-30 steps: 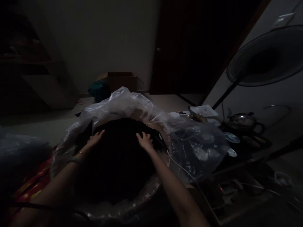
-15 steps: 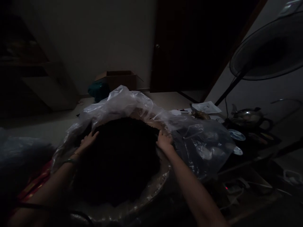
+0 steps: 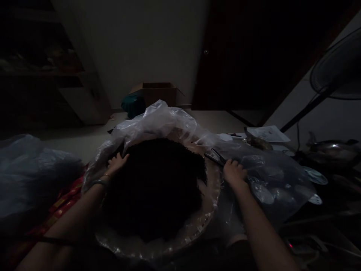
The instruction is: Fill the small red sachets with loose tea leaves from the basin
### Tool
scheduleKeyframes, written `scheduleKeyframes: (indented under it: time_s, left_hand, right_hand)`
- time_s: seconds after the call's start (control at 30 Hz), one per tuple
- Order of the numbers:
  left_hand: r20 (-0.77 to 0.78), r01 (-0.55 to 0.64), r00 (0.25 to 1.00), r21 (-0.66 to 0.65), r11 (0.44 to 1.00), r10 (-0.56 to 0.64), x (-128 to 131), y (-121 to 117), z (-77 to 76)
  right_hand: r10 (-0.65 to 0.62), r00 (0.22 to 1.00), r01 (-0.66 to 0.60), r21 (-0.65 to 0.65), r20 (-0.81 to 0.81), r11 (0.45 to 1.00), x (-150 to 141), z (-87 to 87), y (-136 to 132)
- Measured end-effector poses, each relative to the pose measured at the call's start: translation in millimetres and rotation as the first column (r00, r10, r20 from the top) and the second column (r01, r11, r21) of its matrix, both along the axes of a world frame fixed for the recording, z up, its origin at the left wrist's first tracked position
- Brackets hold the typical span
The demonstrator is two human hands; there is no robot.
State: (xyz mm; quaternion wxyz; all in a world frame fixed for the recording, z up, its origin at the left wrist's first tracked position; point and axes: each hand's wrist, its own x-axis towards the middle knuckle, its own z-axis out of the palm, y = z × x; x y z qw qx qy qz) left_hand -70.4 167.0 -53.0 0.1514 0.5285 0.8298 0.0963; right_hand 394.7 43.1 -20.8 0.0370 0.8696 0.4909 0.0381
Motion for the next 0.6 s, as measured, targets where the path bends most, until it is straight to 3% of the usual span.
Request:
scheduleKeyframes:
  time_s: [0.1,0.17,0.2,0.23,0.33,0.4,0.5,0.6]
  left_hand:
    - [-0.010,-0.005,1.000,-0.012,1.000,0.005,-1.0,3.0,-0.4]
    - [-0.020,0.001,1.000,-0.020,1.000,-0.001,-1.1,4.9,-1.0]
    - [-0.021,0.007,1.000,-0.023,1.000,-0.007,-1.1,5.5,-1.2]
    - [-0.019,0.017,1.000,-0.026,1.000,-0.017,-1.1,5.9,-1.5]
    - [0.012,0.057,0.998,-0.038,0.998,-0.056,-0.7,7.5,-1.3]
    - [0.035,0.075,0.997,-0.050,0.996,-0.074,0.2,10.0,-0.2]
    - [0.056,0.057,0.997,-0.070,0.996,-0.054,4.4,13.8,1.2]
    - [0.065,0.011,0.998,-0.066,0.998,-0.007,15.4,11.6,-0.5]
  right_hand:
    - [0.190,0.982,-0.183,0.215,-0.008,0.959,-34.0,-4.3,9.2]
    - [0.363,0.900,-0.305,0.248,-0.240,0.919,-62.2,-13.5,23.9]
    - [0.328,0.853,-0.258,0.218,-0.405,0.941,-74.8,-19.9,33.3]
    - [0.206,0.806,-0.142,0.156,-0.555,0.977,-85.2,-27.0,43.6]
    - [0.034,0.771,0.016,0.073,-0.637,0.997,-101.1,-47.7,74.4]
    - [-0.011,0.749,0.065,0.057,-0.663,0.996,-101.9,-56.8,91.6]
    - [0.019,0.688,0.057,0.080,-0.726,0.995,-97.9,-61.4,108.9]
    - [0.161,0.610,-0.017,0.190,-0.776,0.982,-96.7,-59.7,114.9]
